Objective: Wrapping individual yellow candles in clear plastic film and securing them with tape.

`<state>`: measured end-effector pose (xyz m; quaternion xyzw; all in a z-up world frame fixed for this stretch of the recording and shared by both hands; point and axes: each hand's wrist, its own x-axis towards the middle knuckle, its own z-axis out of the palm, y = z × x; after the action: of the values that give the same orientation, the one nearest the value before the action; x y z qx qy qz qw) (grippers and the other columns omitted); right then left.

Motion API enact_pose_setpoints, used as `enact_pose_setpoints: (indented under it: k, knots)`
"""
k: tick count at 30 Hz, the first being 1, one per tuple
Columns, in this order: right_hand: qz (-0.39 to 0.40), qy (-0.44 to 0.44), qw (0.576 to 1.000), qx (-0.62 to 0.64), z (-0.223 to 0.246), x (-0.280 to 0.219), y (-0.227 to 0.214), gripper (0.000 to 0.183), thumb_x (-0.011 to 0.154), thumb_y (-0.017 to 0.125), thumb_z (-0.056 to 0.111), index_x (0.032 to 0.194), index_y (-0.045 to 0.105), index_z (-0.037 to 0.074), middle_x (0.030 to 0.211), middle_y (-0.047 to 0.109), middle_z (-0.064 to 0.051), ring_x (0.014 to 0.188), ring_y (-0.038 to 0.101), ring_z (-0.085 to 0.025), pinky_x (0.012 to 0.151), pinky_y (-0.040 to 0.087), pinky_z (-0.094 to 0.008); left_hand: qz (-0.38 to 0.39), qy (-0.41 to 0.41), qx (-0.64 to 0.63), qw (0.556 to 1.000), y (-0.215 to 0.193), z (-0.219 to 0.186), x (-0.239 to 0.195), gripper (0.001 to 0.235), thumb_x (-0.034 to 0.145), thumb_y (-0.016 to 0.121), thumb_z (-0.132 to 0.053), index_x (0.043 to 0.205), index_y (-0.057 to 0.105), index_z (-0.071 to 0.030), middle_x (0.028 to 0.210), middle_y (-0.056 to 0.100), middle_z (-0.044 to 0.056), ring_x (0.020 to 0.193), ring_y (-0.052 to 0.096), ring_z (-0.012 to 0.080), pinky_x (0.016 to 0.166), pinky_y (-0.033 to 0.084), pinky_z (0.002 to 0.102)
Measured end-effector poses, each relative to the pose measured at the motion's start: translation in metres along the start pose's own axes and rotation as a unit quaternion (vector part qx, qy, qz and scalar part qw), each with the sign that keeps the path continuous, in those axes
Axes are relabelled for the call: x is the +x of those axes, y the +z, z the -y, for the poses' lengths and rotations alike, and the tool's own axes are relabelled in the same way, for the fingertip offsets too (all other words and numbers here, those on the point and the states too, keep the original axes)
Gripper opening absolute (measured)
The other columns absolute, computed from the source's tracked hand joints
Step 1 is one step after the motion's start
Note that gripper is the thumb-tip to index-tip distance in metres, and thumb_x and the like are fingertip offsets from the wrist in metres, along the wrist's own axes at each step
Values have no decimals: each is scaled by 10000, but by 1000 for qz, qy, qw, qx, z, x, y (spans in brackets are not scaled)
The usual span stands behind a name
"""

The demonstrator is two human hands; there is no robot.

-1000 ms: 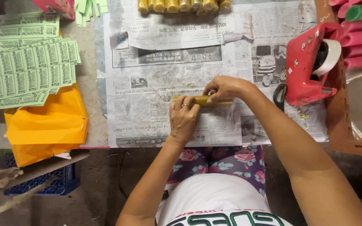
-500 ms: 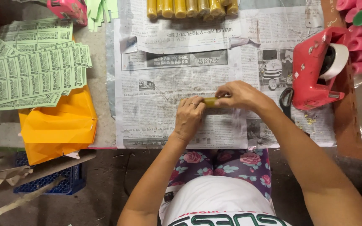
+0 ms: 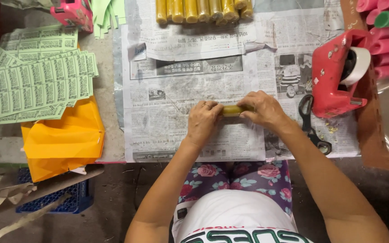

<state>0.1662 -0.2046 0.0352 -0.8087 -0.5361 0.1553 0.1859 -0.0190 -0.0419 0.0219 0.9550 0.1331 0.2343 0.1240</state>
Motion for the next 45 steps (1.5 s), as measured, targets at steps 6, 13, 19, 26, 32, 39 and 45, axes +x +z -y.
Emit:
enact_pose_setpoints:
  k: [6, 13, 19, 26, 32, 39, 45]
  knots:
    - [-125, 7, 991, 48, 8, -31, -25, 374, 831, 824, 295, 1194, 743, 248, 1114, 678, -5, 1079, 643, -245, 927, 544, -385, 32, -20, -34, 999, -3, 3, 2, 213, 795, 789, -273, 997, 727, -304, 981, 695, -57, 964, 646, 195, 793, 493, 320]
    - [-444, 176, 875, -79, -80, -151, -107, 51, 1096, 759, 127, 1065, 753, 167, 1009, 701, -12, 940, 689, -213, 847, 545, -334, 69, -24, -62, 995, -8, 2, 3, 270, 804, 798, -309, 1066, 738, -297, 1028, 700, -58, 982, 632, 206, 821, 509, 340]
    - [-283, 419, 807, 306, -141, -159, -114, 366, 954, 796, 418, 1176, 753, 130, 1035, 711, -121, 923, 694, -254, 667, 603, -386, 54, -33, -31, 998, -3, 3, -2, 307, 762, 830, -295, 1055, 740, -294, 1004, 697, -73, 949, 631, 197, 809, 523, 351]
    - [-240, 378, 812, 376, -136, -143, -129, 260, 913, 779, 271, 1103, 746, 97, 927, 659, -33, 832, 631, -115, 702, 557, -278, 54, -37, -17, 998, 0, 4, -3, 306, 760, 837, -311, 1048, 737, -313, 1011, 691, -97, 948, 622, 175, 807, 518, 336]
    - [-323, 366, 785, 382, -74, -170, -142, 156, 923, 768, 228, 1041, 749, 128, 830, 623, 39, 742, 578, -40, 663, 491, -172, 71, -47, -18, 996, -5, 3, -2, 310, 769, 827, -306, 1065, 734, -317, 1027, 685, -99, 969, 619, 177, 820, 515, 343]
    - [-311, 391, 684, 531, -145, -186, -66, 181, 916, 804, 220, 1028, 717, 108, 976, 670, -14, 920, 662, -144, 776, 609, -297, 79, -60, -15, 995, -12, -3, 4, 291, 785, 829, -286, 1062, 744, -309, 1022, 692, -98, 962, 629, 172, 827, 514, 343]
    - [-173, 388, 584, 692, -135, -180, -30, 108, 962, 713, 196, 1033, 692, 116, 982, 702, -68, 909, 718, -222, 819, 623, -427, 81, -60, -30, 994, -6, 2, 4, 285, 782, 828, -312, 1052, 739, -327, 1022, 688, -98, 964, 626, 179, 814, 518, 334]
